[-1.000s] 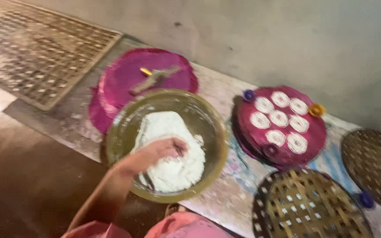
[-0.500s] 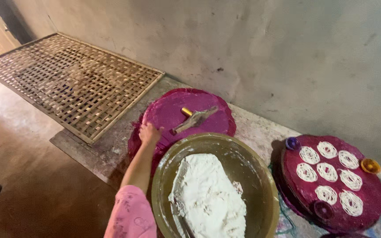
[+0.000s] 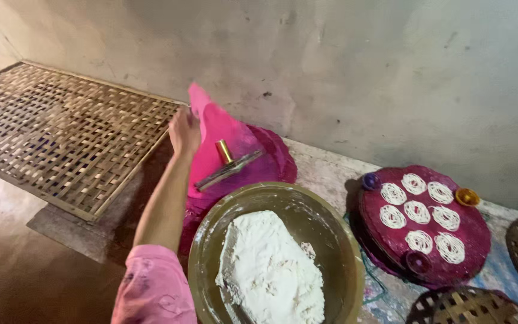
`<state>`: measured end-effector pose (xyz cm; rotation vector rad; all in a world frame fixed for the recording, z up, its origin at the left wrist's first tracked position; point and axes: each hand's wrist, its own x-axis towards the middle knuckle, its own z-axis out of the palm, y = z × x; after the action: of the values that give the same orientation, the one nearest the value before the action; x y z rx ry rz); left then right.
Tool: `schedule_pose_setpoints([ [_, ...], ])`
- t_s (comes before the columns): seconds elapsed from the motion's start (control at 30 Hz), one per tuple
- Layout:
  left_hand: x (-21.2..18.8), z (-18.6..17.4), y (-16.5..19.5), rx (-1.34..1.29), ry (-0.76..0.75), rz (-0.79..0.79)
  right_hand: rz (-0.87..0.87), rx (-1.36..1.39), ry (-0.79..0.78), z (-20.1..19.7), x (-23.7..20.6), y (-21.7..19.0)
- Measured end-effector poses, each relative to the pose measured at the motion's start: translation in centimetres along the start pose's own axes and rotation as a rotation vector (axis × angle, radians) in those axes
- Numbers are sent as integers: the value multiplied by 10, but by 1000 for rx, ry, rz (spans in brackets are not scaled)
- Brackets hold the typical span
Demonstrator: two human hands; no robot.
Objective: The person repeatedly scoops white dough into a handheld extruder and squeezes thin strands onto a pink tray, forming small circular piles. They refill the extruder several times and arrange the finished noodle nests on the tray.
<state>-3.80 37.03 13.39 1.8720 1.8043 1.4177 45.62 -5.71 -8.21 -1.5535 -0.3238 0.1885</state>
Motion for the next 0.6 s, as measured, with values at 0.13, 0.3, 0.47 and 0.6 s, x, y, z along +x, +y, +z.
schedule_pose_setpoints([
  [0.13,9,-11,54,-288,8,257,-75,26,63,-8,-1,-9],
  [0.3,-61,17,156,-152,-356,303,-180,75,135,-89,-18,-24],
  [0.47,-213,80,266,-522,-597,685,-62,16,-359,-114,-39,-7],
  [0.6,-321,113,348,-896,-667,737,333,288,-746,-123,-20,-4],
])
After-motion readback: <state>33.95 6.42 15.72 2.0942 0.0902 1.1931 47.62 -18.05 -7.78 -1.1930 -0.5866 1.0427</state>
